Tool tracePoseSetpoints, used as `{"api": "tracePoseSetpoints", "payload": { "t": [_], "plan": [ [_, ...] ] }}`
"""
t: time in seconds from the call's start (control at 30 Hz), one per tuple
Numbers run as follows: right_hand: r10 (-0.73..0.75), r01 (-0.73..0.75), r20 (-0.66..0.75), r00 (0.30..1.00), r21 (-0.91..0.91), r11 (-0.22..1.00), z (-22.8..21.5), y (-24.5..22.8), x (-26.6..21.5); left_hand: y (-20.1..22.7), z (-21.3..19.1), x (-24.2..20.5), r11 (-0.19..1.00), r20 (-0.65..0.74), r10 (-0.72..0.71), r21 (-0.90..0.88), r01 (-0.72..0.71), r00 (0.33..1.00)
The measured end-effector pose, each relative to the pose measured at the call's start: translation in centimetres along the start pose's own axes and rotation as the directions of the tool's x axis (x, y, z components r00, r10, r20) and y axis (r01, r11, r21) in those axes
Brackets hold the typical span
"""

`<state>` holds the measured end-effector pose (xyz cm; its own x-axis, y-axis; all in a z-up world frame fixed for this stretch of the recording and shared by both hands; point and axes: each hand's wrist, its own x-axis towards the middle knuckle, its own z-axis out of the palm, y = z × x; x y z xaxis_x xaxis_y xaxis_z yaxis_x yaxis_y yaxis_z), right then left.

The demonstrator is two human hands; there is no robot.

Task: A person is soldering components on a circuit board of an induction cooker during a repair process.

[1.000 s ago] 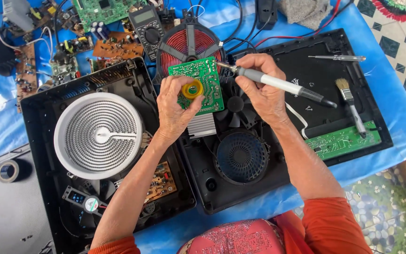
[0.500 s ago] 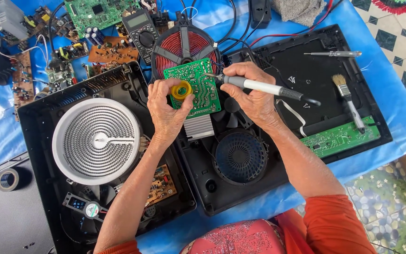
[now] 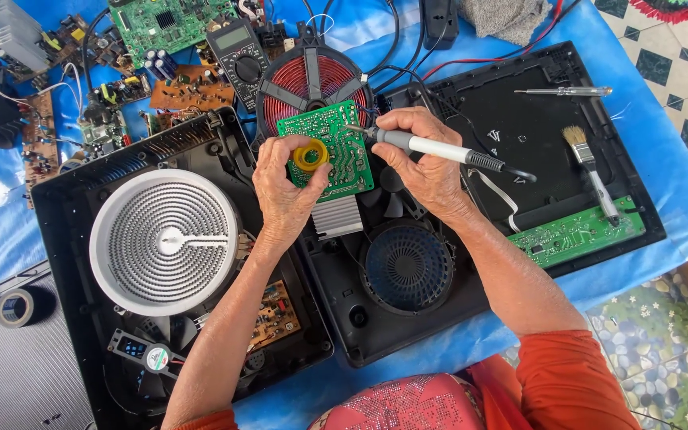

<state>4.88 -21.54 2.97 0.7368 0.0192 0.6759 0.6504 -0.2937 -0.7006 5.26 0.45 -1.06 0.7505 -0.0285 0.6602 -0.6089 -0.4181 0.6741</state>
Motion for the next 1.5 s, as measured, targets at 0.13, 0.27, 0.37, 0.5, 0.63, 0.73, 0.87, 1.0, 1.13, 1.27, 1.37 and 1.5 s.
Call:
{"api": "tracePoseSetpoints", "payload": {
  "t": [0.13, 0.27, 0.37, 0.5, 0.63, 0.73, 0.87, 1.0, 1.13, 1.27, 1.37, 1.5],
  "plan": [
    [0.008, -0.008, 0.016, 1.0, 0.006, 1.0, 0.09, 0.09, -0.13, -0.13, -0.06, 0.0, 0.999, -0.003, -0.018, -0.039, 0.018, 1.0],
    [0.03, -0.031, 0.023, 0.999, 0.026, 0.999, 0.09, 0.33, -0.34, -0.22, -0.01, -0.06, 1.0, 0.0, -0.017, -0.02, 0.017, 1.0],
    [0.03, -0.031, 0.028, 0.999, 0.029, 0.999, 0.16, 0.3, -0.29, -0.21, -0.05, -0.01, 1.0, -0.004, -0.006, -0.007, 0.006, 1.0],
    [0.034, -0.035, 0.03, 0.999, 0.037, 0.999, 0.1, 0.42, -0.34, -0.09, 0.0, 0.01, 1.0, -0.011, 0.004, 0.002, -0.004, 1.0],
    [0.031, -0.032, 0.029, 0.999, 0.031, 0.999, 0.07, 0.43, -0.33, 0.12, -0.01, 0.03, 1.0, -0.01, -0.006, 0.004, 0.006, 1.0],
    [0.039, -0.039, 0.028, 0.999, 0.034, 0.999, 0.02, 0.53, -0.42, 0.15, -0.09, 0.07, 1.0, -0.007, -0.014, -0.001, 0.013, 1.0],
    [0.057, -0.057, 0.022, 0.998, 0.026, 0.998, 0.02, 0.41, -0.3, 0.24, -0.17, 0.12, 1.0, 0.002, -0.015, -0.001, 0.015, 1.0],
    [0.043, -0.044, 0.012, 0.999, 0.032, 0.999, -0.07, 0.68, -0.3, 0.08, -0.18, 0.02, 0.998, -0.01, -0.043, -0.048, 0.042, 0.999],
    [0.051, -0.051, -0.001, 0.999, 0.026, 0.998, -0.16, 0.92, -0.37, 0.3, -0.16, -0.02, 0.994, -0.037, -0.073, -0.083, 0.07, 0.997],
    [0.039, -0.039, -0.003, 0.999, 0.028, 0.999, -0.29, 0.61, -0.18, 0.31, -0.22, 0.1, 0.994, -0.034, -0.054, -0.094, 0.05, 0.998],
    [0.05, -0.05, -0.025, 0.998, 0.015, 0.999, -0.23, 0.34, 0.0, 0.01, -0.12, 0.49, 0.994, -0.025, -0.039, -0.105, 0.036, 0.999],
    [0.044, -0.043, -0.033, 0.998, 0.016, 0.999, -0.13, 0.02, 0.1, -0.48, 0.34, 0.87, 0.998, -0.01, 0.0, -0.065, 0.0, 1.0]
  ]
}}
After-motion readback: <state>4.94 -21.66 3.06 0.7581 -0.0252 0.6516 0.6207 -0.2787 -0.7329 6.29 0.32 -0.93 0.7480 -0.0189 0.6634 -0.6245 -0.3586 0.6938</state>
